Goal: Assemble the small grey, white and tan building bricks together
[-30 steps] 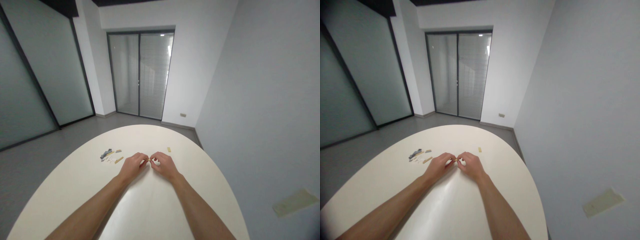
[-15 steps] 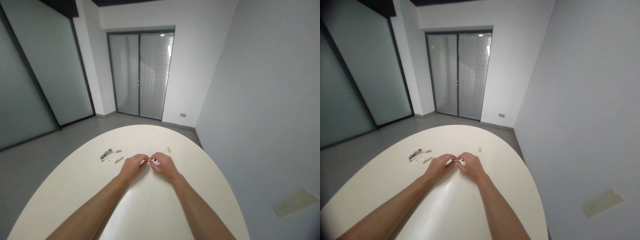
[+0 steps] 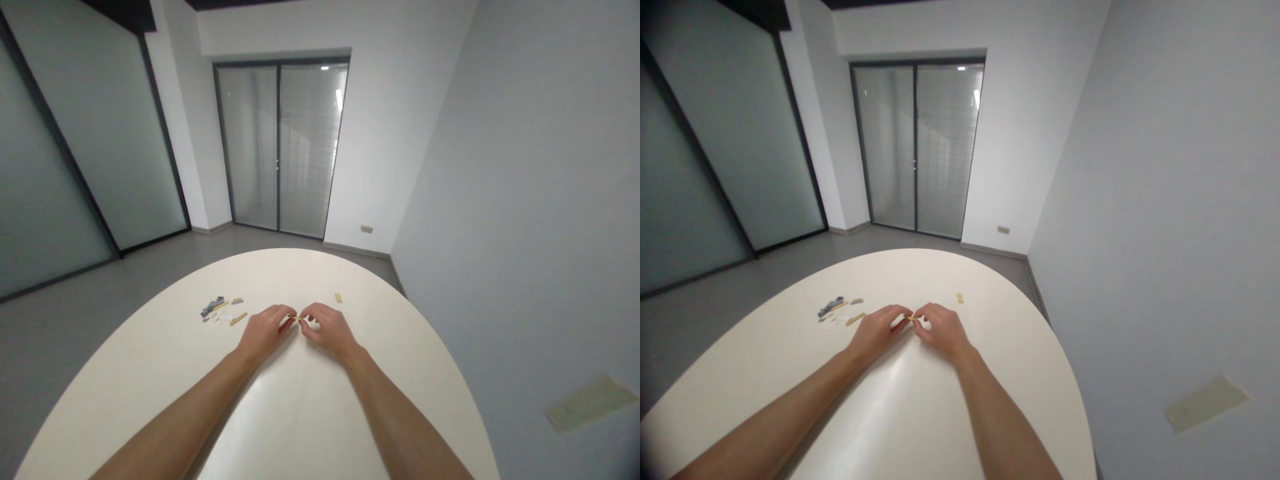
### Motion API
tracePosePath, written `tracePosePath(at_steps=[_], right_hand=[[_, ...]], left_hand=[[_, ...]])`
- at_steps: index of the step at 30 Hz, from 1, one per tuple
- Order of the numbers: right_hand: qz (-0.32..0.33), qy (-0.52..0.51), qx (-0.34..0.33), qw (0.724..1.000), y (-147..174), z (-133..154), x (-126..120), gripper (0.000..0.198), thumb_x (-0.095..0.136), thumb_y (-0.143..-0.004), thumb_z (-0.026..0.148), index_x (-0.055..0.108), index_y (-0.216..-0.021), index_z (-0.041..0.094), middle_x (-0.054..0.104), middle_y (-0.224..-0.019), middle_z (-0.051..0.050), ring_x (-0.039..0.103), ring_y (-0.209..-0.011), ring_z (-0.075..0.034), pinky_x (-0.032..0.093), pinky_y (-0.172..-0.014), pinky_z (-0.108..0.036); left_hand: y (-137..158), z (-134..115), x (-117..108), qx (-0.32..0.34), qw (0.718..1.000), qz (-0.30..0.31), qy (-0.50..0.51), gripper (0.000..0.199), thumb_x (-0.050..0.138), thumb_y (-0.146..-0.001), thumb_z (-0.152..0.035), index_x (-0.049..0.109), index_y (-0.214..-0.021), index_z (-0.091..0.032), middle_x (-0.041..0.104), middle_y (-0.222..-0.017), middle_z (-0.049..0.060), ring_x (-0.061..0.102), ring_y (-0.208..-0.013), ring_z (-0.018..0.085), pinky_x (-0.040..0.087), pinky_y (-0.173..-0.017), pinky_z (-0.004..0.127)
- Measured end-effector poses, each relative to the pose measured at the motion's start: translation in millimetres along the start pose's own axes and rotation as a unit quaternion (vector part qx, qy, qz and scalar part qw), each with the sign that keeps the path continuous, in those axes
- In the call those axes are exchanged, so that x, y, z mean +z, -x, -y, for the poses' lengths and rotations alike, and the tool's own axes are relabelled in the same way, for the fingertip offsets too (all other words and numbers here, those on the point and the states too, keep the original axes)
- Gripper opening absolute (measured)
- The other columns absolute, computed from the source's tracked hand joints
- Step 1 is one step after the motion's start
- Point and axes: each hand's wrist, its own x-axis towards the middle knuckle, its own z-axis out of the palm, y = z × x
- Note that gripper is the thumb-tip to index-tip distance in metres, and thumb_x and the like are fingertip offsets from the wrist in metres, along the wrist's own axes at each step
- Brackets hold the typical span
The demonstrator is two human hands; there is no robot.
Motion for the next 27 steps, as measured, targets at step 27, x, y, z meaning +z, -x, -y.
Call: tracePosePath(at_steps=[27], right_hand=[[0.032, 0.020, 0.056, 0.998, 2.1, -1.8, -0.8, 0.012, 0.059, -0.086, 0.015, 0.063, -0.095, 0.022, 0.070, -0.089, -0.003, 0.063, -0.080, -0.016, 0.046, -0.074, -0.026]], left_hand=[[0.8, 1.1, -0.5, 0.003, 1.000, -0.025, -0.009, 0.012, 0.056, -0.091, -0.018, 0.064, -0.097, -0.024, 0.070, -0.095, 0.001, 0.066, -0.090, 0.017, 0.051, -0.074, 0.026]])
